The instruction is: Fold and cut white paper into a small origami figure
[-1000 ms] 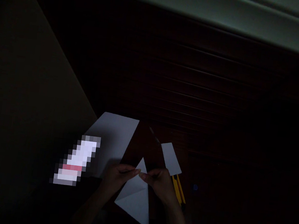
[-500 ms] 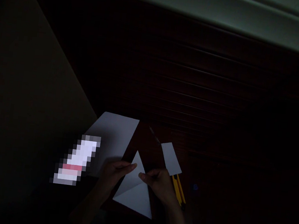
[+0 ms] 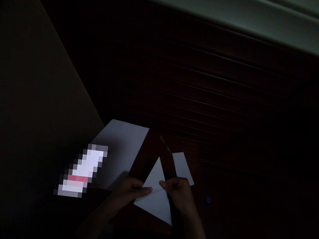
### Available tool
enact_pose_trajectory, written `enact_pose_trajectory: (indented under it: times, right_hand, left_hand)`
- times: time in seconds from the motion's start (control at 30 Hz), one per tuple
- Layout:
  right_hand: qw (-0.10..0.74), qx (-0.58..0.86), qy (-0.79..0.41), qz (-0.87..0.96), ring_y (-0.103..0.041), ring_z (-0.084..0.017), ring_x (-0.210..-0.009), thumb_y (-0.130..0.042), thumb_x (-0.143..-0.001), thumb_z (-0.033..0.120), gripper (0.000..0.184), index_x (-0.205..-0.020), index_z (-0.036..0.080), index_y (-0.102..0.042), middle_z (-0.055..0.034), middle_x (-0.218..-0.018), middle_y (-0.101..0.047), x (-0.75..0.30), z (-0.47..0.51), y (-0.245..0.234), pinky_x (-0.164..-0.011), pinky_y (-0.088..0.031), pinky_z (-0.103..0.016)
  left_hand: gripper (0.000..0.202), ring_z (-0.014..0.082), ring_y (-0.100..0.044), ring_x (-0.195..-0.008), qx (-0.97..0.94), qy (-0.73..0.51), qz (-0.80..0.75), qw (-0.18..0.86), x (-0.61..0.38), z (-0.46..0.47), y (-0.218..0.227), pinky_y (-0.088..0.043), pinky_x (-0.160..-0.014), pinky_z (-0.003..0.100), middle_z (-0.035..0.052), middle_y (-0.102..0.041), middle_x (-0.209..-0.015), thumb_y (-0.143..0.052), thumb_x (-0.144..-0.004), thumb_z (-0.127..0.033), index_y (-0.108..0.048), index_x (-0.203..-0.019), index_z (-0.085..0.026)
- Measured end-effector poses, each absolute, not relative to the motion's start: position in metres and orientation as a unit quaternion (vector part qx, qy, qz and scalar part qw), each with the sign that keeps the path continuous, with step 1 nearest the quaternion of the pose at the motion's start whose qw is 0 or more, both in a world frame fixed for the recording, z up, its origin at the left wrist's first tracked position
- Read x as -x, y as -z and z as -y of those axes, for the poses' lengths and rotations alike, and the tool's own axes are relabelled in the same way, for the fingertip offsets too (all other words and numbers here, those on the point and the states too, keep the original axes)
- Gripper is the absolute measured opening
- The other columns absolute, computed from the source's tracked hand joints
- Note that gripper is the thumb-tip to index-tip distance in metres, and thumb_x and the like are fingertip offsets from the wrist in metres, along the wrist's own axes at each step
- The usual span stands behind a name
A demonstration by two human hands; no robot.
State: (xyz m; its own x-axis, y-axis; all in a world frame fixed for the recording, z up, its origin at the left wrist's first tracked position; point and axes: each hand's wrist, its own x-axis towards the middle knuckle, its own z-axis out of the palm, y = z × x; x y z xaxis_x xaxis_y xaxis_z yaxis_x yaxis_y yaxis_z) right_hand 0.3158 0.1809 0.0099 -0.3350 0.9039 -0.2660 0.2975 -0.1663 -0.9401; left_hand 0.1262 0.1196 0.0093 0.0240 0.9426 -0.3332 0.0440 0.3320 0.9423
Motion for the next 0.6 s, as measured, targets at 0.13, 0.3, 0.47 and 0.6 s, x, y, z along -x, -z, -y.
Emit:
enact_pose_trajectory:
  times: [0.13, 0.3, 0.47, 0.6]
  right_hand:
    - [0.262, 0.515, -0.556, 0.597, -0.048, -0.012, -0.055, -0.066, -0.068, 0.044, 0.032, -0.064, 0.012, -0.068, -0.0004, -0.058, -0.060, -0.316, -0.179, -0.012, -0.051, -0.034, -0.022]
    - [0.247, 0.522, -0.575, 0.580, -0.047, -0.011, -0.054, -0.067, -0.067, 0.045, 0.033, -0.063, 0.012, -0.067, -0.0009, -0.058, -0.058, -0.315, -0.178, -0.007, -0.049, -0.033, -0.023]
    - [0.238, 0.526, -0.565, 0.590, -0.043, -0.010, -0.051, -0.067, -0.065, 0.047, 0.036, -0.058, 0.011, -0.065, 0.0004, -0.053, -0.054, -0.317, -0.180, -0.005, -0.048, -0.031, -0.023]
    - [0.239, 0.537, -0.567, 0.576, -0.047, -0.012, -0.054, -0.069, -0.063, 0.047, 0.035, -0.061, 0.012, -0.066, -0.0008, -0.058, -0.058, -0.316, -0.180, -0.005, -0.050, -0.034, -0.023]
  left_hand:
    - [0.034, 0.0185, -0.061, -0.060, -0.425, -0.401, -0.579, 0.569, -0.124, -0.122, 0.003, -0.041, -0.051, 0.023, 0.0044, -0.068, -0.063, -0.066, -0.064, -0.046, -0.068, -0.064, -0.011]
    - [0.030, 0.0215, -0.063, -0.060, -0.379, -0.420, -0.604, 0.562, -0.125, -0.124, 0.003, -0.045, -0.052, 0.025, 0.0055, -0.070, -0.062, -0.069, -0.059, -0.043, -0.068, -0.061, -0.013]
    - [0.029, 0.0216, -0.064, -0.061, -0.377, -0.423, -0.597, 0.568, -0.125, -0.125, 0.000, -0.045, -0.053, 0.025, 0.0065, -0.070, -0.063, -0.070, -0.058, -0.041, -0.068, -0.059, -0.013]
    - [0.030, 0.0209, -0.063, -0.061, -0.389, -0.423, -0.586, 0.571, -0.122, -0.123, 0.000, -0.045, -0.053, 0.024, 0.0059, -0.070, -0.064, -0.068, -0.061, -0.043, -0.068, -0.062, -0.013]
